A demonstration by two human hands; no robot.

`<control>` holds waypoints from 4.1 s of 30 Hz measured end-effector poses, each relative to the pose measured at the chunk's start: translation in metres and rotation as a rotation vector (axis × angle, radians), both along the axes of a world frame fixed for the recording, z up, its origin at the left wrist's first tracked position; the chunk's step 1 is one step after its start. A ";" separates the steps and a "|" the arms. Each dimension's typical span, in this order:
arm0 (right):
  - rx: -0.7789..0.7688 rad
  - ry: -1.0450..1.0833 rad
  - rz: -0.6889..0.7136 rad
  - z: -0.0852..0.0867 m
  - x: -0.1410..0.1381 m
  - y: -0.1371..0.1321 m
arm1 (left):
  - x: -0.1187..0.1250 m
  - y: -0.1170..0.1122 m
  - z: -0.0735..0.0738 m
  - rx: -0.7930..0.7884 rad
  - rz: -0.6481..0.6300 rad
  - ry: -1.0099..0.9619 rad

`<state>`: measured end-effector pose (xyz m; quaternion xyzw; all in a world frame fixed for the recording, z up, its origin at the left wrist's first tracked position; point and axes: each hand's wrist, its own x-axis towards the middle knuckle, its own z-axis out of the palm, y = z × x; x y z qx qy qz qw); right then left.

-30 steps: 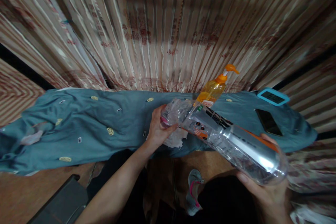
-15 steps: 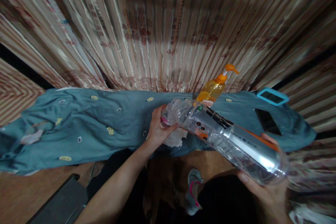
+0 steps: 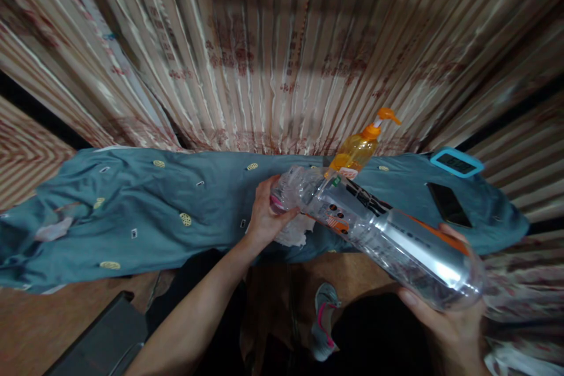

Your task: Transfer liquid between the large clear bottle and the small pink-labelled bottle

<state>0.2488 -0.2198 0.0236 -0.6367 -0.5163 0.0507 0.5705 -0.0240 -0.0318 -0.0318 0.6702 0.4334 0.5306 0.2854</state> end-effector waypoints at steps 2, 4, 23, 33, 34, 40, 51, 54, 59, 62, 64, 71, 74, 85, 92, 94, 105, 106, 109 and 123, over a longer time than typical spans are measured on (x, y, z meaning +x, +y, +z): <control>0.007 -0.004 0.009 -0.001 0.000 -0.001 | 0.000 0.000 0.000 -0.006 0.003 0.002; 0.010 -0.021 0.021 -0.002 0.001 -0.002 | 0.000 0.000 0.000 -0.016 0.005 0.003; 0.034 -0.117 -0.008 -0.001 0.004 -0.002 | 0.001 0.000 0.001 -0.032 0.003 -0.019; 0.024 -0.109 -0.014 -0.002 0.003 -0.002 | 0.001 -0.001 0.004 -0.045 0.006 -0.020; 0.020 -0.096 -0.015 -0.003 0.003 -0.002 | 0.001 -0.001 0.005 -0.047 0.005 -0.016; 0.017 -0.105 -0.012 0.000 0.002 -0.001 | 0.001 -0.001 0.003 -0.042 0.007 -0.006; -0.009 0.005 -0.001 -0.003 0.003 -0.001 | 0.001 0.000 0.003 -0.028 -0.001 0.001; 0.011 -0.047 -0.003 -0.002 0.003 -0.001 | 0.001 0.000 0.004 -0.035 -0.002 0.006; 0.003 -0.064 0.007 -0.002 0.004 -0.001 | 0.001 0.000 0.003 -0.030 0.002 0.000; 0.015 -0.099 -0.007 -0.003 0.003 0.000 | 0.001 0.000 0.002 -0.035 0.004 0.002; 0.018 -0.087 0.003 -0.002 0.002 0.000 | 0.002 0.000 0.002 -0.032 0.003 0.000; 0.025 -0.053 0.020 0.001 0.001 -0.001 | 0.001 0.001 -0.001 -0.010 -0.003 -0.002; 0.021 -0.057 0.022 0.002 0.000 0.000 | 0.001 0.001 -0.001 -0.011 0.004 0.013; 0.035 -0.082 0.057 0.001 0.000 -0.001 | 0.002 0.001 0.002 -0.040 0.006 -0.009; 0.040 -0.115 0.045 0.006 -0.002 -0.001 | 0.001 0.001 0.002 -0.045 -0.002 -0.004; 0.037 -0.110 0.036 0.006 -0.002 -0.001 | 0.001 0.001 0.001 -0.045 -0.003 0.003; 0.041 -0.095 0.030 0.006 -0.003 -0.002 | 0.002 0.000 0.004 -0.064 -0.003 -0.004; 0.040 -0.099 0.029 0.006 -0.003 -0.002 | 0.002 0.000 0.004 -0.064 -0.002 -0.006; 0.034 -0.084 0.029 0.005 -0.003 -0.002 | 0.002 0.000 0.003 -0.060 -0.005 -0.013; 0.015 -0.042 0.037 0.005 -0.002 -0.002 | 0.003 0.000 0.003 -0.057 0.007 -0.014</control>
